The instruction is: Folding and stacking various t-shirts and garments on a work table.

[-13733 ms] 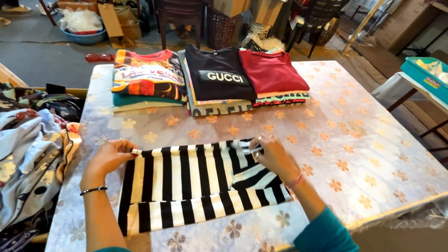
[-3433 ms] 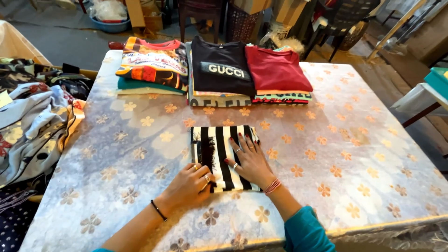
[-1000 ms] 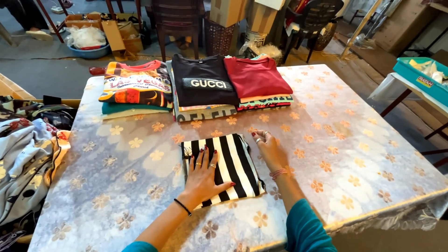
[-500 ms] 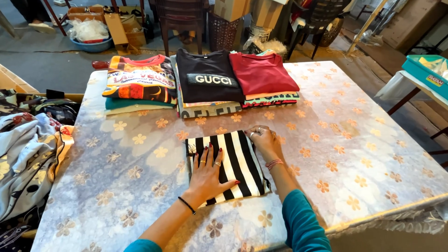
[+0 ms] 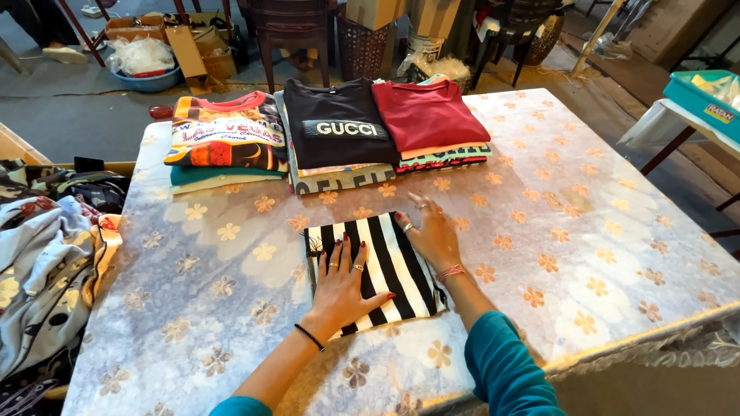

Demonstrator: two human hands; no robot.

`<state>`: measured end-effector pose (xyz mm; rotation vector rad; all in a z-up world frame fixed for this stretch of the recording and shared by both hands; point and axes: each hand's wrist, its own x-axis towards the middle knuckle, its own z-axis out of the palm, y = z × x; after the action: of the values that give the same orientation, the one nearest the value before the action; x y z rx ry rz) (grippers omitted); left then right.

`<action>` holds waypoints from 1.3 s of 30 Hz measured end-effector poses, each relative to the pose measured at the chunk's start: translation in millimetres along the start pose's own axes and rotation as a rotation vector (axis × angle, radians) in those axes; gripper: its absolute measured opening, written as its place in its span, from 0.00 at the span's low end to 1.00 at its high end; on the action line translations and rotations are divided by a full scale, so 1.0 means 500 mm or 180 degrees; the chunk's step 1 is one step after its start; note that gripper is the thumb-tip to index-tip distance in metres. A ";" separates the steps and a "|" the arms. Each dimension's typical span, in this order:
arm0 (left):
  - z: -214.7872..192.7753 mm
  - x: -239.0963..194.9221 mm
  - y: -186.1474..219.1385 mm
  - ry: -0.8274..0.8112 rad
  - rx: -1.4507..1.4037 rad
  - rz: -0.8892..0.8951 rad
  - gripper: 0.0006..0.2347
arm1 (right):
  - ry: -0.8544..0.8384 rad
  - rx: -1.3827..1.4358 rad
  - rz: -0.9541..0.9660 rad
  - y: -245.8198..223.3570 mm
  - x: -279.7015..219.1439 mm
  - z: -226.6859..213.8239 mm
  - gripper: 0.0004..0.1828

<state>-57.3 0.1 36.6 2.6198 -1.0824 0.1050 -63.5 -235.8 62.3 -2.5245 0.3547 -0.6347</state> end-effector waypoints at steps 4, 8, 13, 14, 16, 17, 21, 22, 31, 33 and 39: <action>0.001 -0.013 0.008 0.0362 0.0027 0.0155 0.46 | -0.0389 -0.0479 -0.0765 0.053 0.014 0.059 0.31; -0.004 -0.036 0.049 0.0788 0.0141 0.0674 0.41 | -0.0407 -0.0384 -0.0540 0.066 0.018 0.070 0.29; 0.038 -0.063 0.157 0.0652 -0.0368 0.1207 0.35 | -0.0348 -0.0174 -0.0578 0.050 0.022 0.048 0.22; 0.058 -0.059 0.170 0.0664 -0.0368 0.1172 0.35 | -0.0372 -0.0171 -0.0606 0.056 0.020 0.056 0.22; 0.093 -0.038 0.193 0.0739 -0.0138 0.0906 0.32 | -0.0177 -0.0202 -0.0537 0.068 0.027 0.066 0.22; 0.110 -0.035 0.200 0.0740 -0.0126 0.0898 0.32 | -0.0177 -0.0191 -0.0544 0.063 0.026 0.057 0.22; 0.150 -0.027 0.218 0.0893 0.1087 0.0954 0.25 | -0.0487 0.0170 -0.0131 0.010 0.016 -0.010 0.20; 0.151 -0.028 0.219 0.0928 0.1447 0.1069 0.23 | -0.0678 0.0398 0.0287 -0.013 0.011 -0.034 0.21; -0.167 -0.034 0.190 0.0848 -0.1083 0.0854 0.11 | -0.1078 0.3983 0.0741 0.064 0.047 -0.092 0.20; -0.230 -0.043 0.164 0.0866 -0.1355 0.0779 0.12 | -0.1283 0.4324 0.0561 0.110 0.048 -0.103 0.15; -0.337 -0.055 0.070 0.0764 -0.2291 0.0394 0.14 | -0.1801 0.4899 -0.0414 0.095 0.025 -0.200 0.12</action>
<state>-93.2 46.9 200.7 1.8496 -0.9654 0.0423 -109.0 -321.3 117.6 -1.1126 -0.4016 -0.0614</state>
